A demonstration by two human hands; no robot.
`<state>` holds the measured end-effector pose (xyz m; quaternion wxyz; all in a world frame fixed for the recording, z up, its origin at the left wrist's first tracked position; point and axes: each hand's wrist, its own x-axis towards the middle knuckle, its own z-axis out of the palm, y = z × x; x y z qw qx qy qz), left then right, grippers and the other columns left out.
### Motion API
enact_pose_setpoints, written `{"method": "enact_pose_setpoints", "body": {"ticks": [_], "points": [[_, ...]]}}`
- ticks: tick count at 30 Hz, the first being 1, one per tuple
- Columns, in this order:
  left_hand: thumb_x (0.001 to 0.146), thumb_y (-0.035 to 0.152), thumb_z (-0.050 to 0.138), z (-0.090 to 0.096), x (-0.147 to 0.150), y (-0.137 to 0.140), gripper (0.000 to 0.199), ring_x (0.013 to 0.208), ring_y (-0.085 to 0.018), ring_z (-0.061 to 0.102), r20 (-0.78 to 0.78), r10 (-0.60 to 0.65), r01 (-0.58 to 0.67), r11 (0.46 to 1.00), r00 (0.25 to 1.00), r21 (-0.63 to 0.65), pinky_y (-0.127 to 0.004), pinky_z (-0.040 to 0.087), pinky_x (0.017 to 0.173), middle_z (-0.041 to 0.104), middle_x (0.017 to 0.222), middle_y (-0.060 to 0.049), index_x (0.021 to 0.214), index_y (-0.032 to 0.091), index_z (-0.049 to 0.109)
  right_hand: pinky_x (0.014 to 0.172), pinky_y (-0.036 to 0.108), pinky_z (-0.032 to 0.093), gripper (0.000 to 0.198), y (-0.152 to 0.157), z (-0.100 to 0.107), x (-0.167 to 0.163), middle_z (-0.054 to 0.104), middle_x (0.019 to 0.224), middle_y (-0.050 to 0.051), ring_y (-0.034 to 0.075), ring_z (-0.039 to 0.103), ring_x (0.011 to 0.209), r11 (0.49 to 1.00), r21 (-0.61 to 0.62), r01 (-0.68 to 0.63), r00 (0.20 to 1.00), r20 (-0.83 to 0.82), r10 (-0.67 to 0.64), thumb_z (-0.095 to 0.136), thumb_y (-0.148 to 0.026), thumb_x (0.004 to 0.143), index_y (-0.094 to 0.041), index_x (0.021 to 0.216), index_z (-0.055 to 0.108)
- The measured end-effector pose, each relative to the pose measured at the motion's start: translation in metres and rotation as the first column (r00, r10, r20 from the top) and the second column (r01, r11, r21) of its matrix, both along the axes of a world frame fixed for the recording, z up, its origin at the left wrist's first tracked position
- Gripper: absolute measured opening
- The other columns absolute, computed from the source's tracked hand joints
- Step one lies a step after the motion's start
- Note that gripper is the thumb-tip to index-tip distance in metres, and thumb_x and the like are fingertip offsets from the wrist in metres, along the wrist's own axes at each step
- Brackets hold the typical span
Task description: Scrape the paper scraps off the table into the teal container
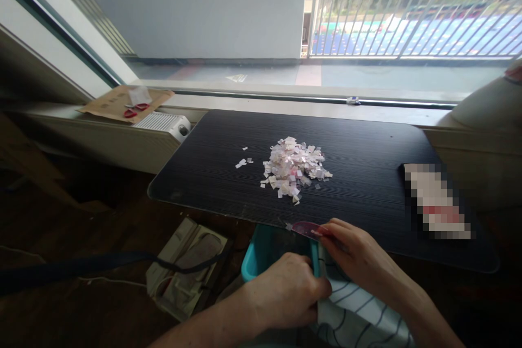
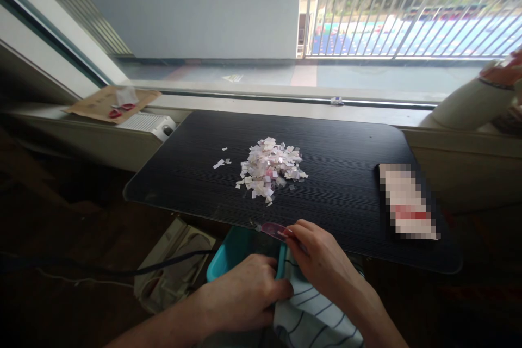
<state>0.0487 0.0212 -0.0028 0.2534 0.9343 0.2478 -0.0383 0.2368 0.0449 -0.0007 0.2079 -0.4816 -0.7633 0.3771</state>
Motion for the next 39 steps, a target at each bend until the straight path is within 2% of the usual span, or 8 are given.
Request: {"method": "enact_pose_setpoints", "body": {"ticks": [5,10,15,19,24,28,32,39], "points": [[0.082,0.033,0.065,0.001,-0.001,0.000,0.015,0.068,-0.023,0.065,-0.001,0.002,-0.002,1.000,1.000,-0.001,-0.029,0.046,0.057,0.066,0.071,-0.004,0.083,0.018,0.064,0.065,0.026,0.042,0.020,-0.007,0.000,0.010,0.057,0.084,0.002,0.014,0.056,0.073,0.998,0.022,0.059,0.998,0.031,-0.059,0.044,-0.022,0.098,-0.019,0.092,0.062],[0.083,0.032,0.064,0.000,-0.001,0.000,0.015,0.071,-0.024,0.064,0.010,0.004,-0.004,1.000,1.000,-0.003,-0.029,0.047,0.061,0.067,0.075,-0.005,0.085,0.017,0.064,0.064,0.025,0.043,0.022,-0.009,0.002,0.006,0.057,0.083,0.001,0.014,0.056,0.072,0.999,-0.045,-0.012,1.000,0.010,0.012,0.043,-0.022,0.098,-0.020,0.087,0.062],[0.086,0.035,0.062,-0.001,-0.004,0.002,0.017,0.068,-0.024,0.064,0.006,0.009,-0.008,1.000,1.000,-0.002,-0.029,0.047,0.061,0.066,0.071,-0.005,0.084,0.018,0.065,0.065,0.026,0.042,0.020,0.002,0.005,-0.006,0.057,0.083,0.001,0.014,0.056,0.074,1.000,0.029,0.009,1.000,0.006,-0.010,0.044,-0.020,0.097,-0.019,0.088,0.062],[0.084,0.035,0.064,-0.001,-0.006,0.002,0.017,0.069,-0.024,0.064,0.005,0.018,-0.018,1.000,1.000,0.016,-0.029,0.047,0.061,0.066,0.072,-0.005,0.085,0.018,0.065,0.065,0.026,0.041,0.021,0.005,0.007,-0.007,0.056,0.083,0.001,0.014,0.055,0.074,0.998,-0.008,-0.062,0.998,0.023,0.062,0.044,-0.020,0.098,-0.020,0.088,0.062],[0.085,0.034,0.063,0.000,-0.007,0.002,0.016,0.069,-0.023,0.064,0.004,0.022,-0.022,1.000,1.000,0.000,-0.028,0.047,0.061,0.066,0.073,-0.004,0.085,0.018,0.064,0.065,0.026,0.040,0.021,-0.001,0.007,0.003,0.055,0.082,0.001,0.014,0.054,0.072,1.000,-0.007,-0.007,0.999,0.036,0.007,0.043,-0.023,0.099,-0.019,0.089,0.062],[0.084,0.034,0.064,0.001,-0.006,0.003,0.016,0.069,-0.023,0.063,0.025,0.016,-0.016,1.000,1.000,0.015,-0.028,0.046,0.060,0.066,0.072,-0.004,0.085,0.018,0.064,0.065,0.026,0.040,0.024,-0.005,0.006,0.006,0.055,0.083,0.001,0.013,0.054,0.073,0.998,-0.054,-0.021,0.999,0.028,0.023,0.042,-0.025,0.100,-0.019,0.087,0.062],[0.084,0.034,0.063,0.000,-0.006,0.002,0.016,0.067,-0.022,0.063,0.021,0.021,-0.021,0.999,1.000,0.036,-0.028,0.045,0.058,0.065,0.070,-0.003,0.083,0.018,0.064,0.064,0.026,0.040,0.021,-0.002,0.004,0.004,0.055,0.083,0.001,0.013,0.054,0.072,1.000,-0.017,0.002,1.000,0.024,-0.001,0.043,-0.024,0.099,-0.019,0.089,0.061],[0.083,0.035,0.065,-0.001,-0.010,0.001,0.016,0.070,-0.022,0.063,0.037,0.039,-0.041,0.998,0.999,0.043,-0.027,0.046,0.060,0.065,0.073,-0.002,0.085,0.019,0.063,0.065,0.025,0.039,0.022,-0.002,0.010,0.001,0.056,0.083,0.001,0.013,0.054,0.073,0.994,-0.077,-0.077,0.996,0.038,0.080,0.043,-0.024,0.099,-0.020,0.086,0.061]]}}
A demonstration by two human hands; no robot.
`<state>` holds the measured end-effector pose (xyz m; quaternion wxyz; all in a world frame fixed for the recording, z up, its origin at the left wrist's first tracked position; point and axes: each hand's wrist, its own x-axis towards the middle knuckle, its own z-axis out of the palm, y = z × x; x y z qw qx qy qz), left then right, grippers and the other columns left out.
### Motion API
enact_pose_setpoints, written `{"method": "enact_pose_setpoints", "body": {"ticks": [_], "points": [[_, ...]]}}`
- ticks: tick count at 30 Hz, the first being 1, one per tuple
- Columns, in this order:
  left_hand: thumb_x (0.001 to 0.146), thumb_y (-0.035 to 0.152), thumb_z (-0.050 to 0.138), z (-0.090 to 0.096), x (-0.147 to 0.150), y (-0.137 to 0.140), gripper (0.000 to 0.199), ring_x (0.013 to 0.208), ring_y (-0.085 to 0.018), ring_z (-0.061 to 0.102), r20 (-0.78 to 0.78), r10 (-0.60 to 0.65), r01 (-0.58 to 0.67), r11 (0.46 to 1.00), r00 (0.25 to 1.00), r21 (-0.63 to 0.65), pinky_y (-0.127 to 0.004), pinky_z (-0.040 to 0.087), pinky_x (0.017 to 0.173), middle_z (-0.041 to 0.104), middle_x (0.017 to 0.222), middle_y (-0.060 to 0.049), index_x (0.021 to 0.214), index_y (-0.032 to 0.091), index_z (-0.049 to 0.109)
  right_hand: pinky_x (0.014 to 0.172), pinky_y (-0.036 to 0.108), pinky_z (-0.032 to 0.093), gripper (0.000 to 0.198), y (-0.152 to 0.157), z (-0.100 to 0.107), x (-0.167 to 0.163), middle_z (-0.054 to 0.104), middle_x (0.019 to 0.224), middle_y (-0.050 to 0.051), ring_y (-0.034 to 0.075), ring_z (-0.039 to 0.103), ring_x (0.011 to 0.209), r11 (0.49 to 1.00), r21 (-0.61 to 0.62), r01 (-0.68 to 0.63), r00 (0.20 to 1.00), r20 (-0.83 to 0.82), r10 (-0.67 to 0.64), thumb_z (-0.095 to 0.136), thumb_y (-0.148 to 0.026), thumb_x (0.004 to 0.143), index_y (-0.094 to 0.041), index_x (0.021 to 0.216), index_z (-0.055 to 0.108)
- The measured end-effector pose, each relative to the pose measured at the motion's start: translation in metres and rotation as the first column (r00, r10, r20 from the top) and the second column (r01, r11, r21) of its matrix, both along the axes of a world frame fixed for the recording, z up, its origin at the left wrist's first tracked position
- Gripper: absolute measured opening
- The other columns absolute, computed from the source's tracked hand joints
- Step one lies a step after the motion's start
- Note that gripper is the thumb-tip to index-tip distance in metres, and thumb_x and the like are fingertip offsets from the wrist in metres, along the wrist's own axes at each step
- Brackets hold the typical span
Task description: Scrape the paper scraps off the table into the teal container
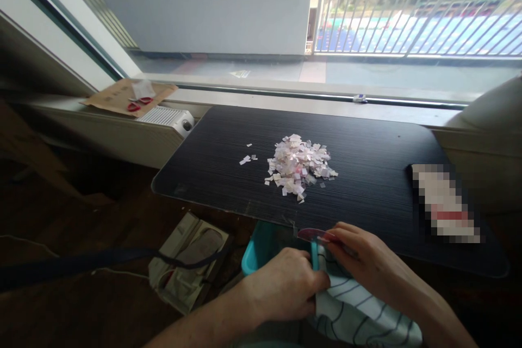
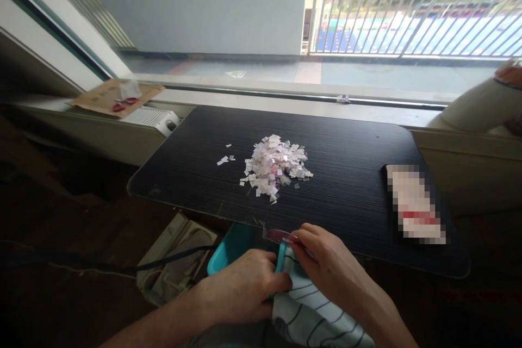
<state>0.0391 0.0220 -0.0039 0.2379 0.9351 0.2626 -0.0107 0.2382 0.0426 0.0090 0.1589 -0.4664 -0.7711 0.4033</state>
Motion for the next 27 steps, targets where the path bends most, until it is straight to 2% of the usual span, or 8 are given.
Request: {"method": "enact_pose_setpoints", "body": {"ticks": [4,10,14,20,24,27], "points": [[0.084,0.035,0.064,-0.0004,-0.0009,0.0003,0.016,0.067,-0.022,0.062,-0.014,-0.005,0.005,1.000,1.000,-0.007,-0.027,0.045,0.060,0.064,0.070,-0.002,0.084,0.019,0.063,0.065,0.025,0.039,0.019,0.0048,-0.0006,-0.0011,0.055,0.084,0.001,0.013,0.053,0.074,0.998,0.063,0.030,0.999,-0.017,-0.029,0.045,-0.022,0.099,-0.019,0.089,0.061],[0.085,0.036,0.063,-0.0011,-0.0023,0.0013,0.017,0.070,-0.021,0.063,0.000,0.005,-0.005,1.000,1.000,-0.005,-0.027,0.045,0.060,0.064,0.072,-0.002,0.085,0.019,0.063,0.065,0.025,0.039,0.022,0.0044,-0.0009,-0.0007,0.055,0.083,0.000,0.013,0.054,0.073,1.000,0.012,-0.013,1.000,-0.003,0.013,0.044,-0.023,0.099,-0.019,0.085,0.061],[0.085,0.036,0.063,-0.0021,-0.0018,0.0022,0.017,0.068,-0.022,0.063,0.001,-0.004,0.004,1.000,1.000,-0.009,-0.028,0.045,0.060,0.064,0.071,-0.002,0.086,0.019,0.064,0.067,0.025,0.040,0.019,0.0070,-0.0019,-0.0009,0.056,0.087,0.001,0.013,0.054,0.076,0.999,0.054,0.005,0.999,-0.034,-0.003,0.045,-0.022,0.099,-0.019,0.091,0.062],[0.083,0.034,0.064,-0.0027,-0.0015,0.0020,0.015,0.071,-0.022,0.064,0.006,-0.009,0.009,1.000,1.000,-0.012,-0.028,0.046,0.062,0.065,0.075,-0.003,0.086,0.019,0.064,0.070,0.025,0.041,0.021,0.0064,-0.0033,0.0002,0.058,0.088,0.002,0.013,0.055,0.079,0.998,0.026,-0.062,0.998,-0.016,0.063,0.045,-0.021,0.098,-0.019,0.090,0.064],[0.084,0.034,0.063,-0.0025,-0.0011,0.0023,0.016,0.071,-0.023,0.064,0.000,-0.013,0.013,1.000,1.000,-0.021,-0.028,0.046,0.062,0.066,0.074,-0.004,0.088,0.018,0.065,0.073,0.026,0.043,0.020,0.0090,-0.0012,0.0022,0.058,0.092,0.003,0.015,0.056,0.082,0.997,0.074,-0.035,0.999,-0.015,0.036,0.045,-0.021,0.098,-0.018,0.097,0.065],[0.084,0.034,0.064,-0.0018,-0.0015,0.0030,0.015,0.072,-0.023,0.065,0.004,-0.009,0.009,1.000,1.000,-0.022,-0.028,0.047,0.063,0.066,0.075,-0.004,0.087,0.018,0.064,0.073,0.027,0.043,0.022,0.0088,0.0004,0.0024,0.059,0.090,0.004,0.016,0.055,0.083,0.995,0.066,-0.076,0.997,0.017,0.076,0.046,-0.021,0.098,-0.019,0.098,0.067]]}}
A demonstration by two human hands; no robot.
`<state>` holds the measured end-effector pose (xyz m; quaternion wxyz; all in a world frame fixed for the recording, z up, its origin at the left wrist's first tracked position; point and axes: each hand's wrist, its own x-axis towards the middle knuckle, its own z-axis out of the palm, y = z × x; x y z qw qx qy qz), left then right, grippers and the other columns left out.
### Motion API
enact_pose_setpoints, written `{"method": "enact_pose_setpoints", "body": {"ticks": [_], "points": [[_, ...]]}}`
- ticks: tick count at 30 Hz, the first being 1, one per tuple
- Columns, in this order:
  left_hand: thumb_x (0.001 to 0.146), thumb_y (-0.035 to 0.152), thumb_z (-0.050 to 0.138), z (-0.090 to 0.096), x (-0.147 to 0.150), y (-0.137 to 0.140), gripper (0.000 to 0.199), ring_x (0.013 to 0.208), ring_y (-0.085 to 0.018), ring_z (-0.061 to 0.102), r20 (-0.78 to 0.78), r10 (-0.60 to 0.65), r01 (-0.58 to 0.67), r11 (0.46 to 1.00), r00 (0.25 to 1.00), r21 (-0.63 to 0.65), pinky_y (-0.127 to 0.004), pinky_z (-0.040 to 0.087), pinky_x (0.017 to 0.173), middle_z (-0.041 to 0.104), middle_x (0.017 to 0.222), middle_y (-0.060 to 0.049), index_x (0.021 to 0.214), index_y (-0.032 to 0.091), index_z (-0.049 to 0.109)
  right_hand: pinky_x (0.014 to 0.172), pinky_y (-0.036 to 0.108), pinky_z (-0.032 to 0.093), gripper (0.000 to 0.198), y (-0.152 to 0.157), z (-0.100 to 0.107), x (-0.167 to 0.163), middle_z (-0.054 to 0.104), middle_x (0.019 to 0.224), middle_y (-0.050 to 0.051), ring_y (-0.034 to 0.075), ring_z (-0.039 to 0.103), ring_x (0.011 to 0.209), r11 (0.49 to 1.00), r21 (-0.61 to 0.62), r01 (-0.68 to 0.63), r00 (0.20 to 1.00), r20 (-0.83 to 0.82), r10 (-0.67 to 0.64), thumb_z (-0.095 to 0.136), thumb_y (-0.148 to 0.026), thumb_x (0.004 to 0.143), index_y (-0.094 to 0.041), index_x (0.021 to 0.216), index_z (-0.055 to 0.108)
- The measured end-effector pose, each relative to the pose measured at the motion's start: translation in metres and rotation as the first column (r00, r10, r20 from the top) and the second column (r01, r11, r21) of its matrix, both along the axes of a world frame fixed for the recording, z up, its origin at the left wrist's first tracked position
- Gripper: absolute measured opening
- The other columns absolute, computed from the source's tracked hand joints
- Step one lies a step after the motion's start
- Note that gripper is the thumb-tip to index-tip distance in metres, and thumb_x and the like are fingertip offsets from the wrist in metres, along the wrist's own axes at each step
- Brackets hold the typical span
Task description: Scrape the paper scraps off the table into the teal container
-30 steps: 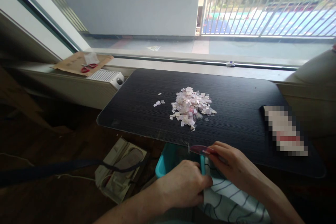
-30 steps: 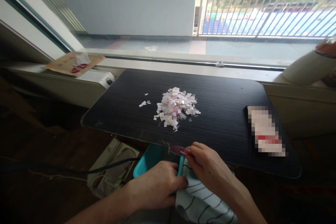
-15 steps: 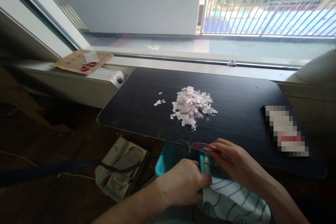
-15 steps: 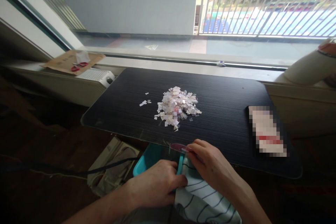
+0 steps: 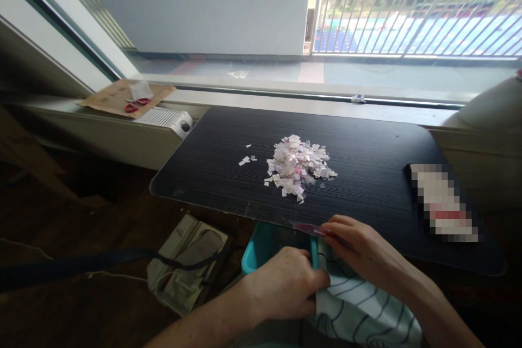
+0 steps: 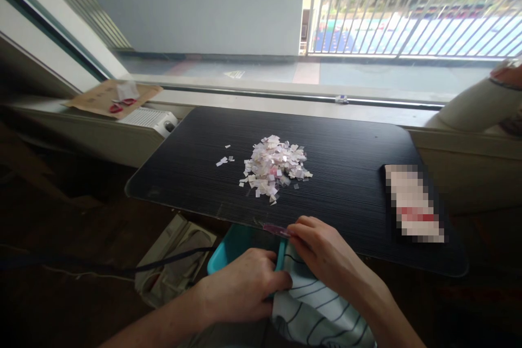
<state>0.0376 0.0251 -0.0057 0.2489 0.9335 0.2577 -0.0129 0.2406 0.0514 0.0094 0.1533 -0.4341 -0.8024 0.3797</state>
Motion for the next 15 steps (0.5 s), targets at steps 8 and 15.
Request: {"method": "enact_pose_setpoints", "body": {"ticks": [8,15], "points": [[0.083,0.034,0.066,0.0031,-0.0007,0.0015,0.016,0.069,-0.022,0.063,-0.010,0.000,0.000,1.000,1.000,0.005,-0.028,0.046,0.061,0.065,0.071,-0.003,0.087,0.019,0.065,0.071,0.026,0.044,0.020,0.0053,-0.0006,0.0032,0.060,0.093,0.004,0.014,0.056,0.081,0.999,0.020,0.043,0.998,-0.041,-0.042,0.047,-0.023,0.098,-0.019,0.097,0.066],[0.082,0.033,0.066,0.0029,-0.0007,0.0022,0.016,0.068,-0.022,0.063,-0.003,0.001,-0.001,1.000,1.000,-0.003,-0.027,0.046,0.060,0.065,0.071,-0.004,0.084,0.018,0.065,0.071,0.026,0.045,0.023,0.0017,-0.0011,0.0011,0.060,0.089,0.004,0.015,0.057,0.080,1.000,-0.025,0.017,1.000,-0.018,-0.018,0.045,-0.024,0.099,-0.019,0.094,0.067]]}}
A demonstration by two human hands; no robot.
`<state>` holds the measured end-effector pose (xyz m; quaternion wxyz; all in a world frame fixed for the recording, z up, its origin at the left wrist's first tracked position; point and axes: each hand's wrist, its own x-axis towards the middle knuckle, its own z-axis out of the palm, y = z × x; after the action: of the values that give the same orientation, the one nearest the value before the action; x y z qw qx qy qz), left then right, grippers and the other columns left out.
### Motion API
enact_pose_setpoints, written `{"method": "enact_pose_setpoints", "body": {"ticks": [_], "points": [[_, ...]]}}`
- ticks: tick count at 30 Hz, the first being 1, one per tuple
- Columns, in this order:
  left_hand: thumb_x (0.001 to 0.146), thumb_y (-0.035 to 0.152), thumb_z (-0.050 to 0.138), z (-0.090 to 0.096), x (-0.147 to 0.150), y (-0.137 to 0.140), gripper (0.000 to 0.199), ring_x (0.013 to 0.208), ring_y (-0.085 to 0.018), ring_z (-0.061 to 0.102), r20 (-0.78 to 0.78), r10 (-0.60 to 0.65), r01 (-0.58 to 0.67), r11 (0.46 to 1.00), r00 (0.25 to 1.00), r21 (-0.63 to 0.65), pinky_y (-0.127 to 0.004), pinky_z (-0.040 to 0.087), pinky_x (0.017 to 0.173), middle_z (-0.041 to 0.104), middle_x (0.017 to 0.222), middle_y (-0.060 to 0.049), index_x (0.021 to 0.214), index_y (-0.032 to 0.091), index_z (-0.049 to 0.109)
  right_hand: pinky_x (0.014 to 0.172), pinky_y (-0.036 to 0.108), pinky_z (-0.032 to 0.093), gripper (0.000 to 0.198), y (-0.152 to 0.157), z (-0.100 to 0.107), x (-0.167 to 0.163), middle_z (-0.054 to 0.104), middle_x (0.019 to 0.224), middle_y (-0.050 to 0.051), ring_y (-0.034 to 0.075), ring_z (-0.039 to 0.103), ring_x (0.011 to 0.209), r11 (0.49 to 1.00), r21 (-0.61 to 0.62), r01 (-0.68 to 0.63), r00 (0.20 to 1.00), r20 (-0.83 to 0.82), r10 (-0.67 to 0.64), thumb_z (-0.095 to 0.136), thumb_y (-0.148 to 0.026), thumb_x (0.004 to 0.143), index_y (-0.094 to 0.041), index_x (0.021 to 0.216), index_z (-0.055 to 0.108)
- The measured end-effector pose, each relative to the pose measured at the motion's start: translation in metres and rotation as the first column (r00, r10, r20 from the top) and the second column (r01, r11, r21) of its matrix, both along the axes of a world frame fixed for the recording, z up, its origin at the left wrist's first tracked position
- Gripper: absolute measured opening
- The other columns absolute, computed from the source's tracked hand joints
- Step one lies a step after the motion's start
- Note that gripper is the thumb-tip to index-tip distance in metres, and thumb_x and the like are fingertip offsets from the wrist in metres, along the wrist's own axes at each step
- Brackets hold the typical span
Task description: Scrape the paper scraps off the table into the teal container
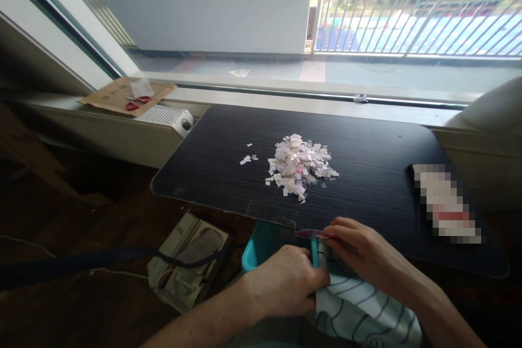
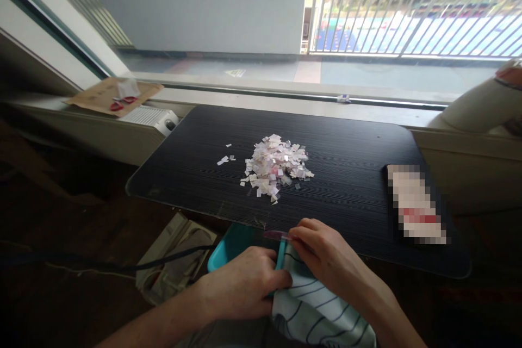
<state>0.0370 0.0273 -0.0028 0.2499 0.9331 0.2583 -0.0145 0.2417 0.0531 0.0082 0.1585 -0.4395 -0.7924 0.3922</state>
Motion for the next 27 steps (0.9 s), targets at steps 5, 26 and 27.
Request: {"method": "enact_pose_setpoints", "body": {"ticks": [5,26,27], "points": [[0.083,0.033,0.065,0.000,0.001,0.001,0.015,0.068,-0.023,0.063,-0.014,-0.011,0.011,1.000,1.000,0.000,-0.028,0.046,0.061,0.065,0.069,-0.004,0.085,0.018,0.065,0.069,0.026,0.045,0.022,0.003,-0.001,0.000,0.061,0.091,0.005,0.015,0.058,0.079,0.994,0.083,0.072,0.997,-0.037,-0.069,0.046,-0.024,0.098,-0.019,0.096,0.066],[0.080,0.028,0.067,-0.005,-0.015,-0.006,0.012,0.068,-0.021,0.061,-0.048,0.092,-0.097,0.989,0.995,-0.111,-0.026,0.044,0.059,0.064,0.070,-0.003,0.086,0.019,0.063,0.065,0.027,0.042,0.018,0.039,-0.003,-0.006,0.067,0.085,0.003,0.016,0.062,0.073,0.921,0.280,0.270,0.939,0.135,-0.316,0.048,-0.024,0.092,-0.020,0.089,0.066],[0.081,0.028,0.067,-0.006,-0.015,-0.006,0.011,0.067,-0.021,0.060,-0.049,0.092,-0.097,0.989,0.995,-0.107,-0.026,0.043,0.058,0.063,0.068,-0.003,0.086,0.019,0.063,0.065,0.027,0.042,0.018,0.039,-0.004,-0.005,0.068,0.086,0.003,0.017,0.063,0.073,0.911,0.293,0.289,0.927,0.152,-0.343,0.049,-0.025,0.092,-0.020,0.089,0.066]]}}
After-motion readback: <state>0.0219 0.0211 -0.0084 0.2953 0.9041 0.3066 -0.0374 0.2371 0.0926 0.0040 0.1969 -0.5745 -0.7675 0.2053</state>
